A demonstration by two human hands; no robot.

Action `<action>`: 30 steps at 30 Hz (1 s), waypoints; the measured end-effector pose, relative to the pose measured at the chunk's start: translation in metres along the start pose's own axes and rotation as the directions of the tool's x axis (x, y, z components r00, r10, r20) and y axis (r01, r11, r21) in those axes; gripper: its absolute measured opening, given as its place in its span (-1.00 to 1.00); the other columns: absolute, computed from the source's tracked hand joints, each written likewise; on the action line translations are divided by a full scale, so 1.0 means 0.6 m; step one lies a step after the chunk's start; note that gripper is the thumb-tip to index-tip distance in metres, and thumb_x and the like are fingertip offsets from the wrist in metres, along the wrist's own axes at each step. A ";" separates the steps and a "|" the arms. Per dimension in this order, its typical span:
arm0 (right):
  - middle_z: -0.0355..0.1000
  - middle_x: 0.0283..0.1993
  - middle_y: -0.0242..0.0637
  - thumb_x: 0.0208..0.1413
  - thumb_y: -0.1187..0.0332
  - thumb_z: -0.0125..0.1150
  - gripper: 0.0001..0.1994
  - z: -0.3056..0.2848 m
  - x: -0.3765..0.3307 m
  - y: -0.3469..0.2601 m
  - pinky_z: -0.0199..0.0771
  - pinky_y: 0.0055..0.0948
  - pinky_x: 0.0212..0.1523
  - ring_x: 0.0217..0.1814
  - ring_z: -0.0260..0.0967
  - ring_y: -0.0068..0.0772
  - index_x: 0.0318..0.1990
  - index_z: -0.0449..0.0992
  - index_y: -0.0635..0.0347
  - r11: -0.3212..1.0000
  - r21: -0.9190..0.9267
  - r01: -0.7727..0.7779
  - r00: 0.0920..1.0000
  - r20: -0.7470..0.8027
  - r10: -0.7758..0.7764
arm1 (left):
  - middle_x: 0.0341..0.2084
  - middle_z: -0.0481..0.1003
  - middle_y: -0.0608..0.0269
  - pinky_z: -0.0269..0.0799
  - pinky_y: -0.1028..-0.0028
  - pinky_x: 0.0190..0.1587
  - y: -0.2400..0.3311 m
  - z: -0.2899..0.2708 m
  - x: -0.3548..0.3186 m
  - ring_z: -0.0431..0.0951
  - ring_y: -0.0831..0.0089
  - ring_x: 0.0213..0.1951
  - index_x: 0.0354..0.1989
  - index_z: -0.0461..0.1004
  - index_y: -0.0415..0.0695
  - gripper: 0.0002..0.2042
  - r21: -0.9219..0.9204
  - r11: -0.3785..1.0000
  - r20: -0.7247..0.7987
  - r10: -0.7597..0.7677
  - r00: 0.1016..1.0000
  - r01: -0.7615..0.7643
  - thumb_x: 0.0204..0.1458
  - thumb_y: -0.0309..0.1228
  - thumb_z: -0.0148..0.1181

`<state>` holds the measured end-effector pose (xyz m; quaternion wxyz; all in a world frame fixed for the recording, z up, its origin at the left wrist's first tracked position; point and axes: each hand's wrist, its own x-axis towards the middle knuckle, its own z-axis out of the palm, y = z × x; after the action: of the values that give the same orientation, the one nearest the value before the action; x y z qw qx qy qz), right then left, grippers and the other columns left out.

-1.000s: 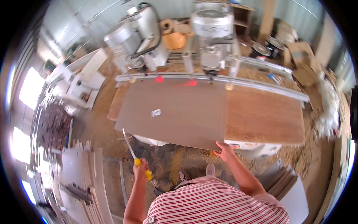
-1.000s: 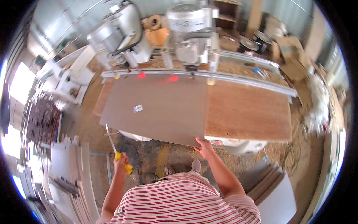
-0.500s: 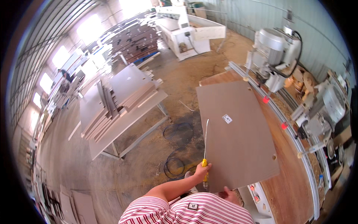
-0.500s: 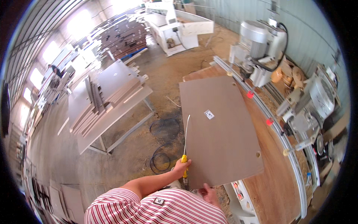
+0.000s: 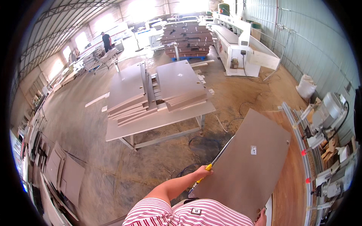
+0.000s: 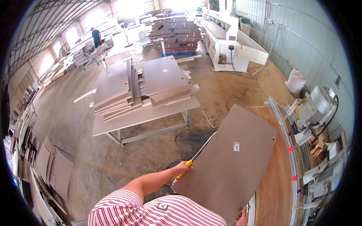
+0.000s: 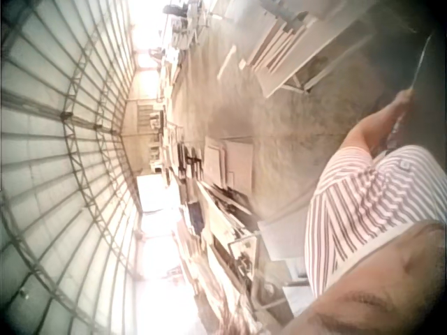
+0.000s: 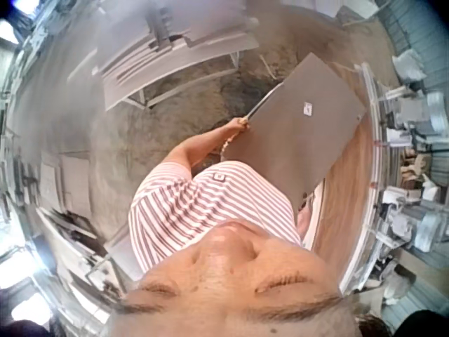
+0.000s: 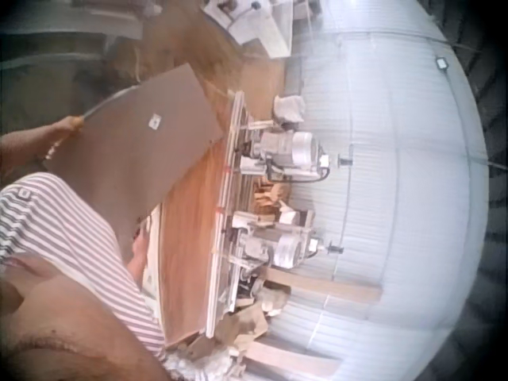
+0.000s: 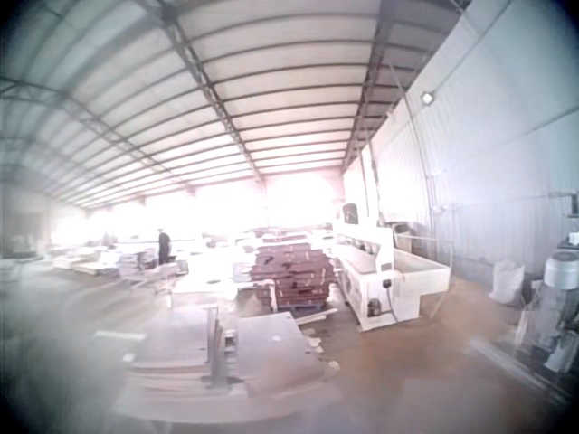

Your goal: The person repeatedly picks up large rectangular wood panels from a CNC machine table and stacks them on a nearby workbench. The person uses both hands to lift and place each panel, repeating this action throughout the clip.

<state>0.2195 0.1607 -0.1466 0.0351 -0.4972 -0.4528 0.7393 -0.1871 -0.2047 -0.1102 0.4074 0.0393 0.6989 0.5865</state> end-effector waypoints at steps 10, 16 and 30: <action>0.42 0.08 -0.22 0.23 -0.01 0.09 -0.44 0.351 0.158 -0.149 0.28 -0.32 0.14 0.06 0.36 -0.30 0.09 0.37 0.39 0.910 0.048 0.412 0.910 -0.080 -0.408 | -0.43 0.39 0.41 0.31 0.46 -0.21 0.150 -0.186 -0.056 0.34 0.57 -0.32 -0.22 0.44 -0.13 -0.77 0.157 0.969 -0.043 0.198 0.979 -0.189 0.06 -0.28 0.26; 0.43 -0.03 -0.23 0.22 0.10 0.11 -0.54 0.550 0.275 -0.270 0.37 -0.35 0.03 -0.03 0.37 -0.34 0.02 0.42 0.37 0.899 -0.067 0.433 0.892 0.177 -0.416 | -0.38 0.37 0.46 0.30 0.52 -0.22 0.141 -0.289 -0.112 0.32 0.63 -0.29 -0.01 0.44 -0.13 -0.68 0.117 0.970 -0.345 0.242 0.907 -0.214 0.10 -0.29 0.24; 0.52 -0.21 -0.21 0.02 0.13 0.35 -0.57 1.268 0.271 -0.431 0.43 -0.39 -0.26 -0.21 0.44 -0.46 -0.19 0.52 0.40 0.589 -0.345 0.731 0.556 0.802 -0.220 | -0.34 0.43 0.43 0.40 0.55 -0.23 0.059 -0.387 -0.257 0.43 0.61 -0.30 -0.05 0.42 -0.17 -0.72 -0.294 0.833 -0.930 -0.137 0.340 -0.469 0.09 -0.40 0.27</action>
<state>-0.5489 -0.0888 -0.0062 -0.0941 -0.0100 -0.7816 0.6166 -0.2427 -0.4591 -0.0043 -0.1319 -0.3348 0.6088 0.7070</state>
